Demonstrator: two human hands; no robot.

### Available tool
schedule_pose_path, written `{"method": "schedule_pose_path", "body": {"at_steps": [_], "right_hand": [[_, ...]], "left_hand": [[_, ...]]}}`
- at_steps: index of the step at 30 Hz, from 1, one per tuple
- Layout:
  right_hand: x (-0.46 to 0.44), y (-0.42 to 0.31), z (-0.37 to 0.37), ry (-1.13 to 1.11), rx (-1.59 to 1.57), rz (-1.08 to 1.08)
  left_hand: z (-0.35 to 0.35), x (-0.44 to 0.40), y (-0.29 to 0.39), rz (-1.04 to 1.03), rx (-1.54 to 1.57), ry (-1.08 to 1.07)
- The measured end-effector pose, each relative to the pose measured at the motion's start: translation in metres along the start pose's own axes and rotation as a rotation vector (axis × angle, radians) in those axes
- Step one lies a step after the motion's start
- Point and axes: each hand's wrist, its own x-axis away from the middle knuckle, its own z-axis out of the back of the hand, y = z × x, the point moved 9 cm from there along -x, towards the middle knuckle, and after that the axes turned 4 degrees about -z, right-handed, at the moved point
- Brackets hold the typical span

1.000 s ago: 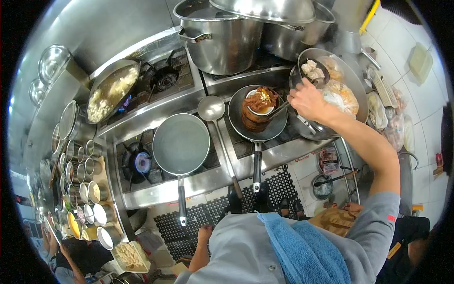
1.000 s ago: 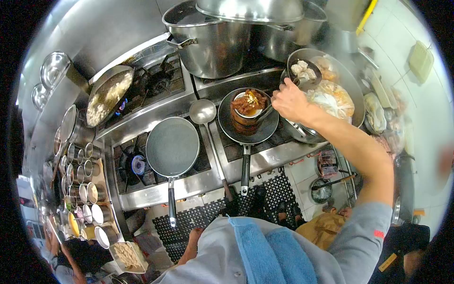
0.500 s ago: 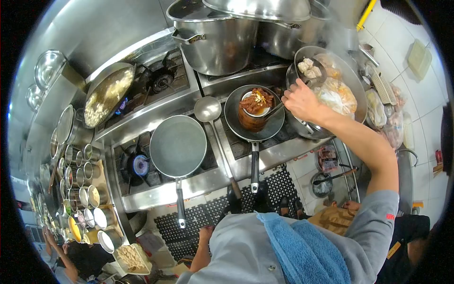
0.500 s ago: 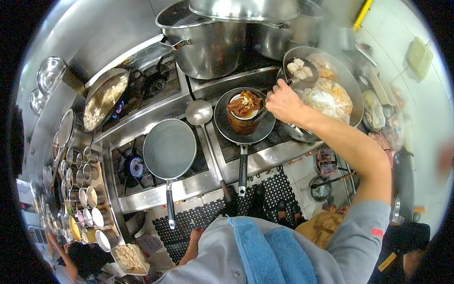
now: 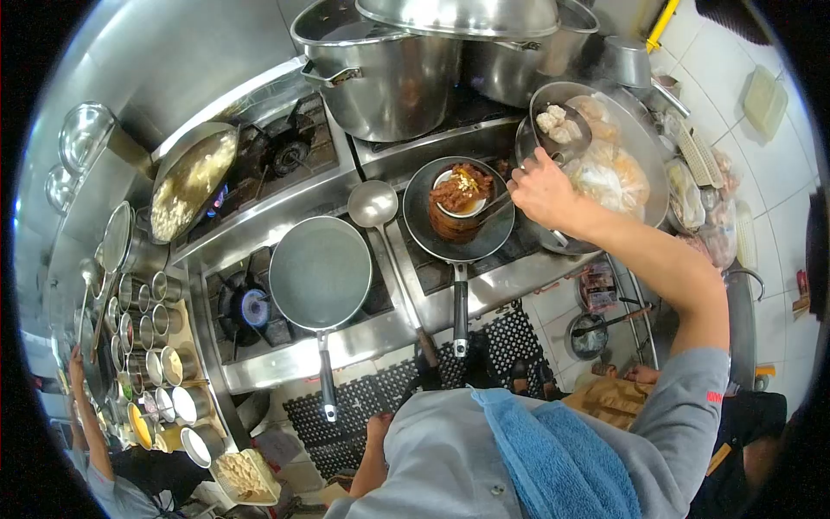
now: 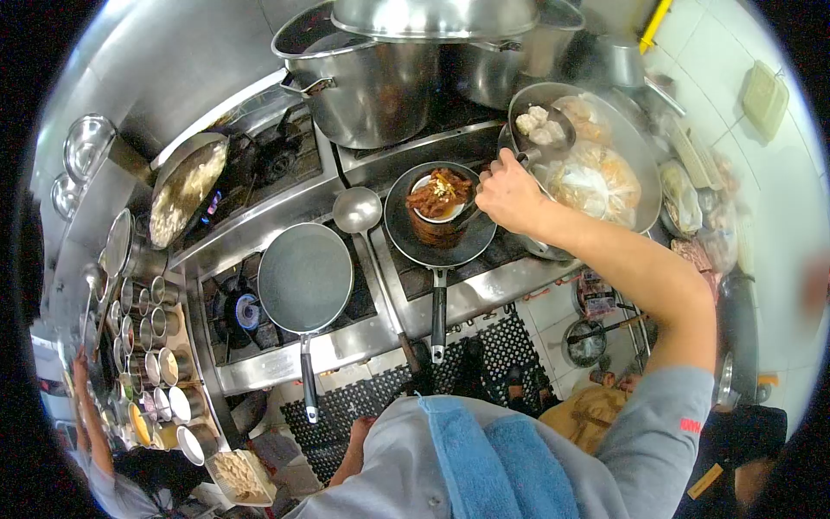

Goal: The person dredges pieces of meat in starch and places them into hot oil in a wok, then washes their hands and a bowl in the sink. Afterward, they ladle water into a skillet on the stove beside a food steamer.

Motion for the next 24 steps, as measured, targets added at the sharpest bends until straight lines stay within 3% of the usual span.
{"method": "schedule_pose_path", "body": {"at_steps": [2, 5, 8, 11, 15, 18, 19, 24], "right_hand": [[0.001, 0.000, 0.000, -0.018, 0.030, -0.007], [0.005, 0.004, 0.009, -0.010, 0.018, -0.015], [0.012, 0.011, 0.019, -0.011, 0.028, -0.047], [0.032, 0.039, 0.062, -0.008, -0.018, -0.130], [0.070, 0.123, 0.105, -0.011, 0.128, -0.351], [0.092, 0.177, 0.089, -0.157, 0.222, -0.465], [0.099, 0.191, 0.080, -0.218, 0.261, -0.494], [0.106, 0.215, 0.040, -0.264, 0.325, -0.433]], "left_hand": [[0.001, 0.003, 0.013, -0.065, 0.091, 0.026], [0.000, -0.009, 0.016, -0.140, -0.019, 0.011], [0.008, -0.001, 0.035, -0.096, -0.308, 0.108], [0.010, 0.001, 0.030, 0.004, -0.085, 0.036], [0.007, 0.000, 0.031, 0.021, -0.114, 0.011], [0.009, -0.003, 0.041, -0.088, -0.177, -0.004], [0.010, -0.003, 0.039, -0.036, -0.220, -0.011], [0.014, -0.015, 0.104, -0.088, -0.240, 0.033]]}}
